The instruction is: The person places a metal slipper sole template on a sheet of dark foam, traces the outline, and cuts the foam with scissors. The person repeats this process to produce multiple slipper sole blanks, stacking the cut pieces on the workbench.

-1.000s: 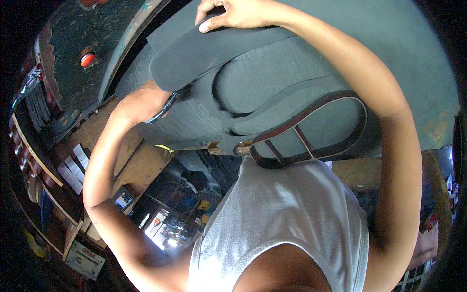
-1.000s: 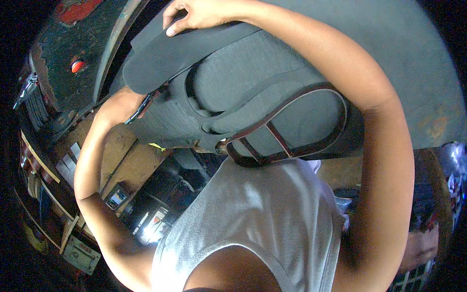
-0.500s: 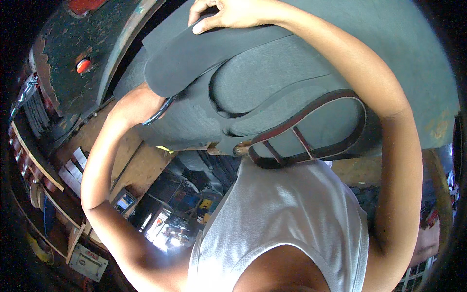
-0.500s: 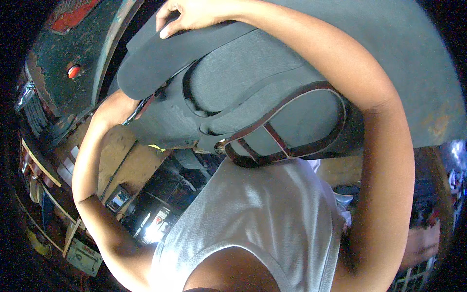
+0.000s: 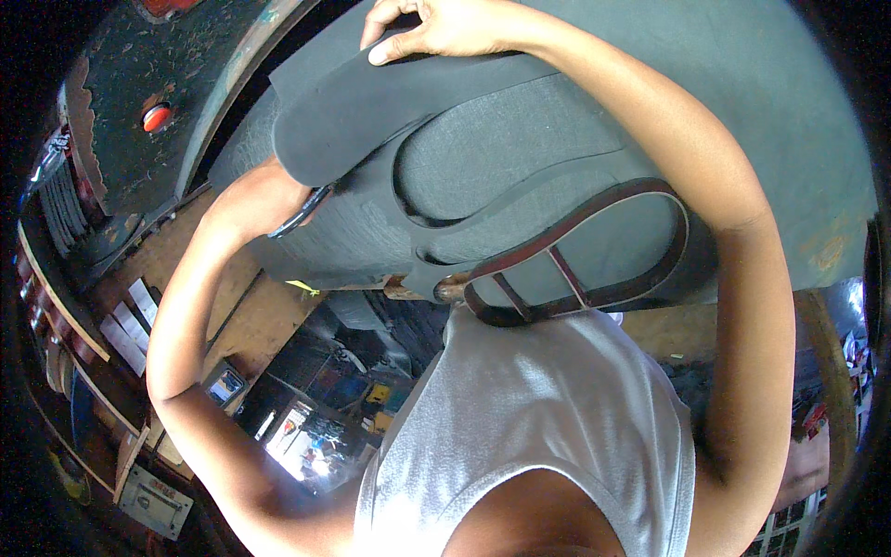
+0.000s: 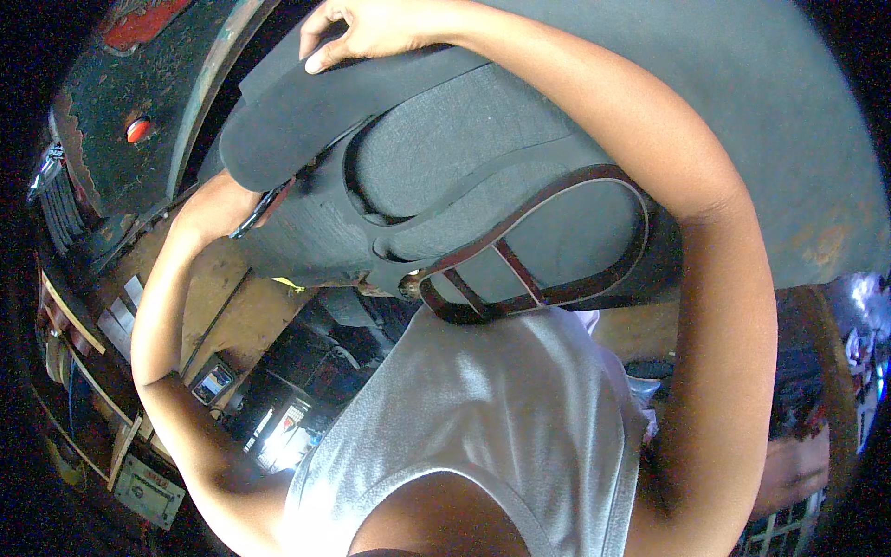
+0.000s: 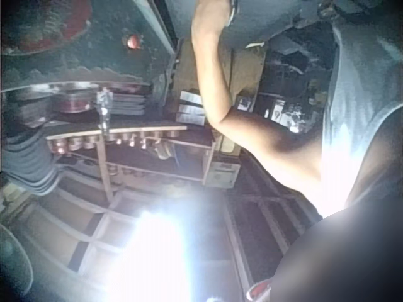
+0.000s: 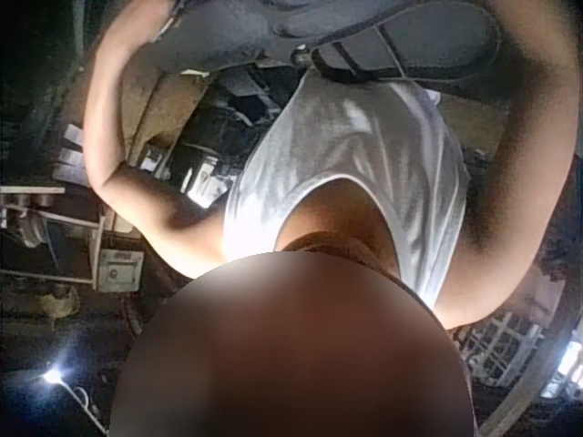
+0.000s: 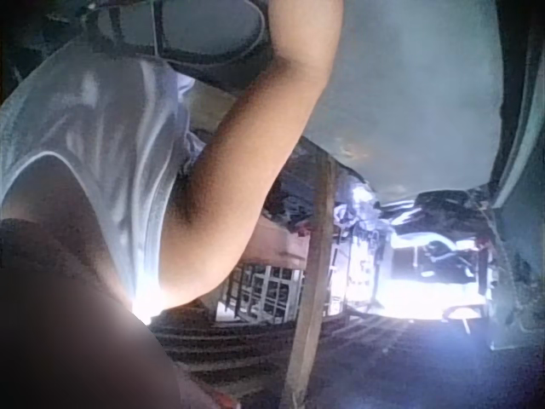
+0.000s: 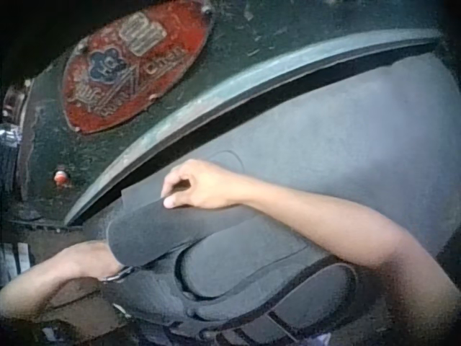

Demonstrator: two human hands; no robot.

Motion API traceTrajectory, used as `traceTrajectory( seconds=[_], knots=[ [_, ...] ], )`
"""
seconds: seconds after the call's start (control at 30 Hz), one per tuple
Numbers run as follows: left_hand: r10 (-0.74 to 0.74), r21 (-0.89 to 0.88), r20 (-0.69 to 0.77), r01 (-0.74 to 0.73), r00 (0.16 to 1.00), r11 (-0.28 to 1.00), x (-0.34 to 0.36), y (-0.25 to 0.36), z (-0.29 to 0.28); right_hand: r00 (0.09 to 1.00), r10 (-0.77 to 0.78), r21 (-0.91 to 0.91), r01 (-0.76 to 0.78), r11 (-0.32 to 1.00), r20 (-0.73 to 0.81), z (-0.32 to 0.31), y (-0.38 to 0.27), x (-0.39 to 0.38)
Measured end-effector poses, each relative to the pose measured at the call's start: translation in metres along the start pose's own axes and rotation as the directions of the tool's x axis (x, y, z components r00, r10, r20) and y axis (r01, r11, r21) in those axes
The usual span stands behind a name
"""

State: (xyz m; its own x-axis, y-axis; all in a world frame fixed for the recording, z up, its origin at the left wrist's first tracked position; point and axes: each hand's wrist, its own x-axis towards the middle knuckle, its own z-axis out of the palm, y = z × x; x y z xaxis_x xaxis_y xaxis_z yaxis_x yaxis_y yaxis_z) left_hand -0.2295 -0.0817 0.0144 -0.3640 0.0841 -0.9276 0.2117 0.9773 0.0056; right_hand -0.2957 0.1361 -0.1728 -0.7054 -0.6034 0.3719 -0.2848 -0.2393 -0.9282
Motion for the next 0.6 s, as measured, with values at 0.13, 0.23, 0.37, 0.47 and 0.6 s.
traceTrajectory(
  seconds=[0.13, 0.23, 0.37, 0.47, 0.6],
  knots=[
    [0.074, 0.159, 0.027, -0.078, 0.997, 0.984, 0.001, 0.001, -0.003, 1.000, -0.004, -0.014, 0.004, 1.000, -0.002, -0.002, 0.000, 0.000],
    [-0.068, 0.125, 0.110, 0.054, 0.992, 0.991, 0.005, 0.000, -0.005, 1.000, -0.013, -0.024, 0.013, 1.000, 0.011, -0.002, 0.000, 0.000],
    [0.174, 0.197, -0.081, -0.155, 0.981, 0.968, 0.001, -0.003, 0.006, 1.000, -0.022, -0.009, 0.022, 1.000, 0.013, -0.002, 0.001, 0.000],
    [0.278, 0.219, -0.162, -0.240, 0.947, 0.946, 0.001, -0.006, 0.013, 0.999, -0.044, -0.002, 0.044, 0.999, -0.006, -0.001, 0.001, 0.000],
    [0.193, 0.235, -0.167, -0.151, 0.967, 0.960, 0.005, -0.006, 0.014, 1.000, -0.020, 0.042, 0.020, 0.999, 0.002, -0.002, -0.001, 0.000]
  ],
)
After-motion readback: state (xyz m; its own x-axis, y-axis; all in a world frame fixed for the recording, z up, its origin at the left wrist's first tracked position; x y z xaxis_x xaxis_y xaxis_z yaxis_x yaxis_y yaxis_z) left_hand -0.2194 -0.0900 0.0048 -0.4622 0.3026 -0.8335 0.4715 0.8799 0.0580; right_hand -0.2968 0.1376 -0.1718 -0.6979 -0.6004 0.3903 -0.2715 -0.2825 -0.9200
